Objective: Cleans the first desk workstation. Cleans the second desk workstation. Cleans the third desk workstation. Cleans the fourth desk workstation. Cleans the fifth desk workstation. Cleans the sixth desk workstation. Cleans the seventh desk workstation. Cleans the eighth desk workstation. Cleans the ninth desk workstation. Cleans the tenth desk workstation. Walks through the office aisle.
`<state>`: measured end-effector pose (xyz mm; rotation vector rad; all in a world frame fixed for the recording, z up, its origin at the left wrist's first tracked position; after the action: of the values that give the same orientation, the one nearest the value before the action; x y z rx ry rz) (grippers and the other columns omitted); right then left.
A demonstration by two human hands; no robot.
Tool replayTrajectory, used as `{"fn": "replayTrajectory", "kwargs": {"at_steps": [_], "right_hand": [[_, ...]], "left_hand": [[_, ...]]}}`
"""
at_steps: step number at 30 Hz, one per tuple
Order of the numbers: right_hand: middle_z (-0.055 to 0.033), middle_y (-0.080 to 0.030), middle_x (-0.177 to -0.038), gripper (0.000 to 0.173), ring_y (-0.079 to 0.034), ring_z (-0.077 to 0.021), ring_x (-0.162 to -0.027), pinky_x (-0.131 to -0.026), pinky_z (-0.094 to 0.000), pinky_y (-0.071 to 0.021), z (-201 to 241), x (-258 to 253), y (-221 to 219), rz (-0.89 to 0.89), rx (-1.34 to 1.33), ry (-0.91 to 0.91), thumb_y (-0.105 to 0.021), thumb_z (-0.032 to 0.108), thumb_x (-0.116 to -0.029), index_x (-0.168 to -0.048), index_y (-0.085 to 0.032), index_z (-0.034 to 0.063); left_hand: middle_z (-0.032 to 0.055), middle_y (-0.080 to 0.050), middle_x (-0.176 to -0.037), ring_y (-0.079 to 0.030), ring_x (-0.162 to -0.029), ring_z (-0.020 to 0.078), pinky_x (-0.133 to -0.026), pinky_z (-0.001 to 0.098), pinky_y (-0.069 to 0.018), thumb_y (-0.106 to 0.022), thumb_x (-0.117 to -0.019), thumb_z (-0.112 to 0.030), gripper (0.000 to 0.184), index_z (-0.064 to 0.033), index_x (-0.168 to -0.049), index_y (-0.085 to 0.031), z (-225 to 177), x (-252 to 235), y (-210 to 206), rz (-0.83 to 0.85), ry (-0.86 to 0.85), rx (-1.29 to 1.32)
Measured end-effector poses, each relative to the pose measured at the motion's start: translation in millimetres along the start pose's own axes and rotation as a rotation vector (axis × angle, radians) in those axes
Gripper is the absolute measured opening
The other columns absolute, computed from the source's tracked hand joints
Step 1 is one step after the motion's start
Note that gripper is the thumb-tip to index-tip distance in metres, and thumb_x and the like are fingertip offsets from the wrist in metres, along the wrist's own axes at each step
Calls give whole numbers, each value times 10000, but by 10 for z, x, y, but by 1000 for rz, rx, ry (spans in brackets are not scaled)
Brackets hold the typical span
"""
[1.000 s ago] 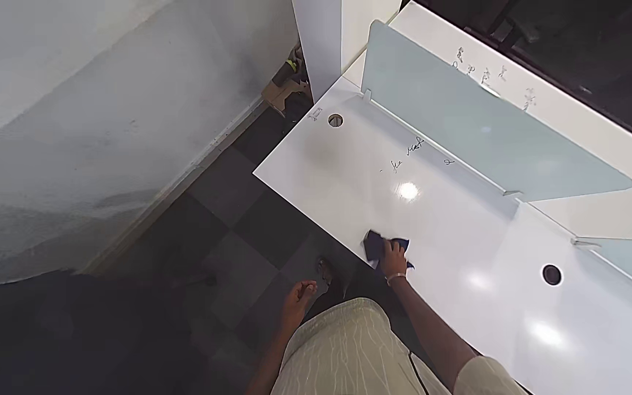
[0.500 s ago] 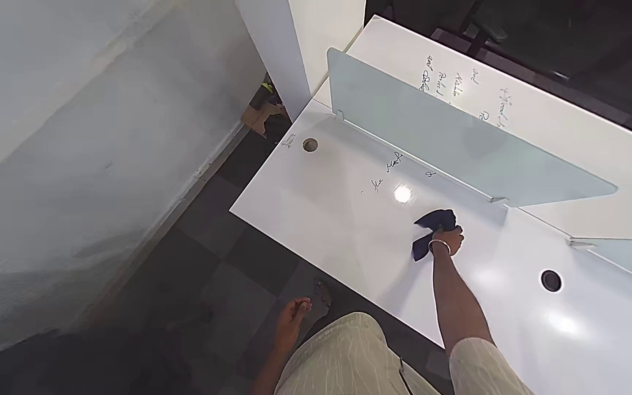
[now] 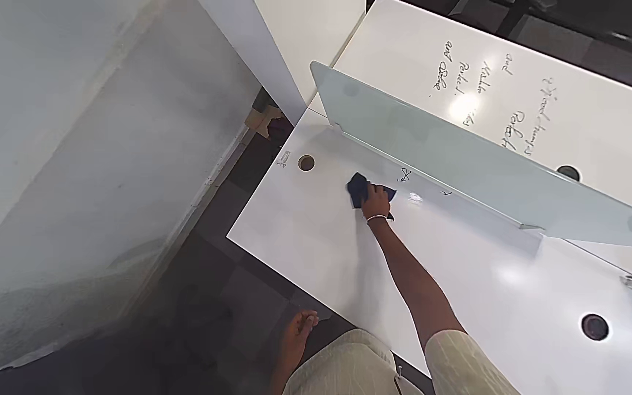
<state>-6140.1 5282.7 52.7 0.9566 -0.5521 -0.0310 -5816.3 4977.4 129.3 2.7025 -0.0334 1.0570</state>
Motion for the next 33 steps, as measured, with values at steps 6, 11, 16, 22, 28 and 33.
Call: {"fn": "replayTrajectory", "kwargs": {"at_steps": [6,11,16,22,28,33], "right_hand": [[-233,-529,-1473,587,-525,-427,-1347,-1037,-648,-473,-755,48,531,-84,-99,-146,-710,343,-935,-1452,-545,120],[-231,-543,-1461,644,-564,-402,-1314,-1049,-595,-479,-1833,237,1088,-350,-134,-508,-671,428,-944,-1470,-522,88],[-216,-529,-1471,617,-558,-386,-1322,-1037,-544,-497,-1858,115,1038,-451,-99,-724,-589,451,-991,-1510,-481,135],[-227,-497,-1492,630,-548,-388,-1328,-1031,-514,-509,-1365,-61,855,-479,-74,-749,-518,428,-1016,-1549,-421,107],[-233,-464,-1513,760,-501,-368,-1379,-1081,-462,-477,-993,-217,655,-488,-48,-718,-547,510,-978,-1538,-391,21],[-298,-432,-1521,642,-460,-458,-1389,-1092,-586,-444,-322,-329,399,-281,-101,-322,-584,394,-1002,-1504,-451,17]], "left_hand": [[95,-744,-1041,-730,-940,153,-875,319,-606,-551,-1023,-123,234,32,-1168,-650,-181,-151,-25,42,5,-35],[105,-740,-1064,-733,-949,159,-875,322,-611,-535,-1029,-132,246,31,-1174,-645,-198,-145,117,59,-6,-82],[87,-740,-1050,-725,-940,146,-862,314,-603,-535,-1025,-148,246,10,-1175,-649,-47,-7,423,-14,3,-64],[104,-736,-1095,-722,-996,178,-902,365,-600,-562,-1034,-191,267,-8,-1207,-650,119,160,516,-82,73,-49],[98,-735,-1102,-722,-992,187,-900,365,-603,-568,-1026,-203,269,-14,-1196,-658,122,234,375,-69,78,-2],[88,-737,-1075,-719,-979,171,-887,347,-600,-558,-1025,-186,251,-12,-1171,-666,75,267,299,-95,56,-17]]}}
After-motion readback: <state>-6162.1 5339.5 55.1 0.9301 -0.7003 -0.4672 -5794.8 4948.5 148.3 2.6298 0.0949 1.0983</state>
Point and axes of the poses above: each hand's wrist, its own x-axis away from the middle knuckle, its own y-axis out of the back of the hand, z = x × y, the point moved 2 cm from there along -x, towards the middle knuckle
